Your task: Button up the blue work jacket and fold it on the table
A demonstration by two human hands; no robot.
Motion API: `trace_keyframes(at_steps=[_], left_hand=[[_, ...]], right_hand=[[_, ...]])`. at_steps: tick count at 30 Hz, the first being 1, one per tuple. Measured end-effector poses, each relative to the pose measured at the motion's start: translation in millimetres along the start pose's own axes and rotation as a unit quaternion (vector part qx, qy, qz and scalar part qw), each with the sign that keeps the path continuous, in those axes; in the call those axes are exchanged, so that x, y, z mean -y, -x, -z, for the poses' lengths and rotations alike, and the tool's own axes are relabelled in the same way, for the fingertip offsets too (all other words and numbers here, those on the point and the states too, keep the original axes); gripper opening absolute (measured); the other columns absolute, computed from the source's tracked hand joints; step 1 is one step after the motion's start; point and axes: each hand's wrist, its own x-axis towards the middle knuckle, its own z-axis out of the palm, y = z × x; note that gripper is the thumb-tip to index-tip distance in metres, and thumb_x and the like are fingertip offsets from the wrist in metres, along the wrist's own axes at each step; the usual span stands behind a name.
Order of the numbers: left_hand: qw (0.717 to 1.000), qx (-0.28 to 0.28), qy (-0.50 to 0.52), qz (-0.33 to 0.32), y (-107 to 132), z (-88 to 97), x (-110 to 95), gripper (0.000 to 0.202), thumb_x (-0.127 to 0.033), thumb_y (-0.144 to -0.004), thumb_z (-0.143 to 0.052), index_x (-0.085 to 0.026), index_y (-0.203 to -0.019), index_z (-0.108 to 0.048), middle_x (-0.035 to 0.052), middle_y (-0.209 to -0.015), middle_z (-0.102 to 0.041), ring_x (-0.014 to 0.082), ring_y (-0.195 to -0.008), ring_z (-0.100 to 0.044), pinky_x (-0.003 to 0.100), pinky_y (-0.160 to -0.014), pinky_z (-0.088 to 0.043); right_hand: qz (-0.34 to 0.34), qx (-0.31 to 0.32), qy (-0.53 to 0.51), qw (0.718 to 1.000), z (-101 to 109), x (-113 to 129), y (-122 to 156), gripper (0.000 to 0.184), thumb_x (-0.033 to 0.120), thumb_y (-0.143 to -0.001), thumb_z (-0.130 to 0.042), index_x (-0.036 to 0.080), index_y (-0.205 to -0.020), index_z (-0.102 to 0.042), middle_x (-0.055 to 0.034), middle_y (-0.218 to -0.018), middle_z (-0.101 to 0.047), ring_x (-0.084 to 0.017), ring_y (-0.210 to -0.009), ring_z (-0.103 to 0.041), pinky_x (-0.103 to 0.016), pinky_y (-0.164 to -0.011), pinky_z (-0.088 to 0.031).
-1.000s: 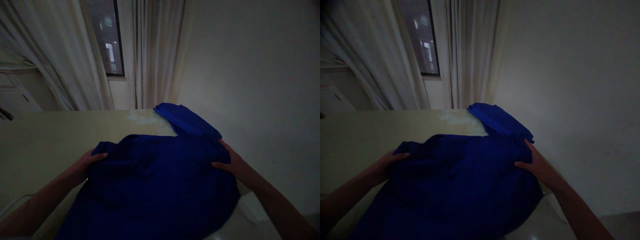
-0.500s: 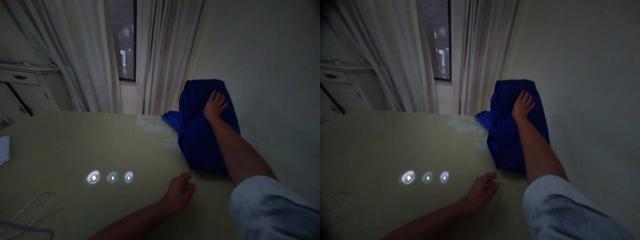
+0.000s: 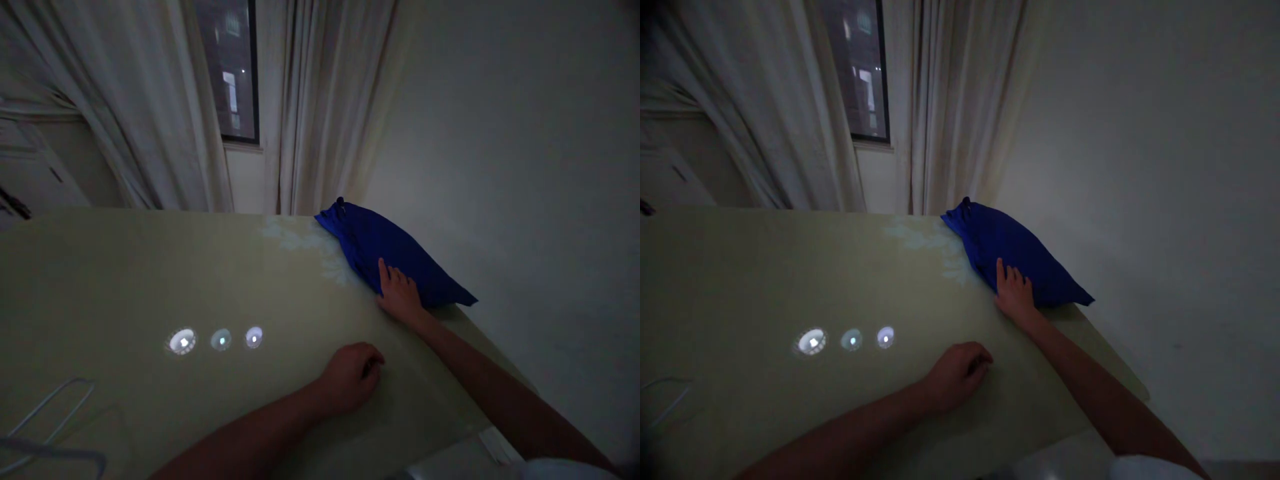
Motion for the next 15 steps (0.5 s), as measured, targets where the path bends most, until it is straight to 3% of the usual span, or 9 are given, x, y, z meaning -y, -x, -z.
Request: trace_keyframes(at_steps=[3,6,9,11,13,15], left_hand=[[1.0,0.002,-0.015,-0.005,4.3,0.7,0.5,0.029,-0.021,-0.092,-0.055,-0.018,-0.113,-0.075,0.0068,-0.102,-0.076,0.0188,-0.088,-0.067,0.031,-0.088,-0.051],[1.0,-0.005,-0.019,0.002,6.3,0.7,-0.1,0.029,-0.022,-0.092,-0.056,-0.017,-0.113,-0.075,0.0071,-0.102,-0.076,0.0189,-0.088,-0.067,0.03,-0.087,-0.051],[1.0,-0.005,-0.012,0.001,5.8,1.0,-1.7,0.029,-0.022,-0.092,-0.056,-0.017,-0.112,-0.076,0.007,-0.101,-0.076,0.0185,-0.087,-0.067,0.03,-0.086,-0.051],[1.0,-0.003,-0.008,0.004,4.8,1.7,-2.6,0.029,-0.021,-0.092,-0.055,-0.016,-0.111,-0.076,0.0073,-0.1,-0.076,0.0182,-0.085,-0.066,0.03,-0.085,-0.05],[1.0,-0.001,-0.005,0.008,4.0,2.4,-2.9,0.029,-0.021,-0.093,-0.055,-0.016,-0.111,-0.076,0.0073,-0.098,-0.075,0.0179,-0.083,-0.066,0.03,-0.084,-0.05],[1.0,0.0,-0.004,0.007,3.9,2.7,-2.7,0.028,-0.022,-0.093,-0.055,-0.016,-0.111,-0.076,0.0069,-0.097,-0.075,0.0177,-0.082,-0.065,0.03,-0.083,-0.05]], right_hand=[[0.021,0.044,0.009,0.999,16.3,-16.7,-4.1,0.089,0.015,-0.092,-0.056,0.013,-0.169,-0.013,-0.0264,-0.129,-0.068,-0.037,-0.114,-0.069,-0.049,-0.094,-0.054],[-0.004,0.054,-0.001,0.999,55.0,-54.5,-27.0,0.087,0.019,-0.094,-0.057,0.018,-0.17,-0.014,-0.0217,-0.114,-0.074,-0.036,-0.099,-0.073,-0.046,-0.086,-0.056],[-0.049,-0.04,0.002,0.998,102.6,-107.6,-50.8,0.084,0.025,-0.095,-0.059,0.017,-0.169,-0.019,-0.0245,-0.116,-0.073,-0.038,-0.098,-0.073,-0.049,-0.085,-0.055],[-0.083,-0.118,-0.003,0.99,121.2,-134.8,-57.4,0.08,0.026,-0.096,-0.057,0.014,-0.167,-0.023,-0.0267,-0.118,-0.071,-0.038,-0.101,-0.071,-0.049,-0.088,-0.053],[-0.068,-0.13,-0.043,0.988,119.1,-146.4,-52.6,0.076,0.023,-0.095,-0.056,0.013,-0.165,-0.03,-0.0258,-0.122,-0.071,-0.036,-0.105,-0.071,-0.048,-0.092,-0.052],[0.014,-0.02,-0.132,0.991,97.0,-145.5,-39.4,0.077,0.021,-0.09,-0.061,0.014,-0.162,-0.037,-0.0211,-0.125,-0.073,-0.032,-0.109,-0.071,-0.044,-0.096,-0.052]])
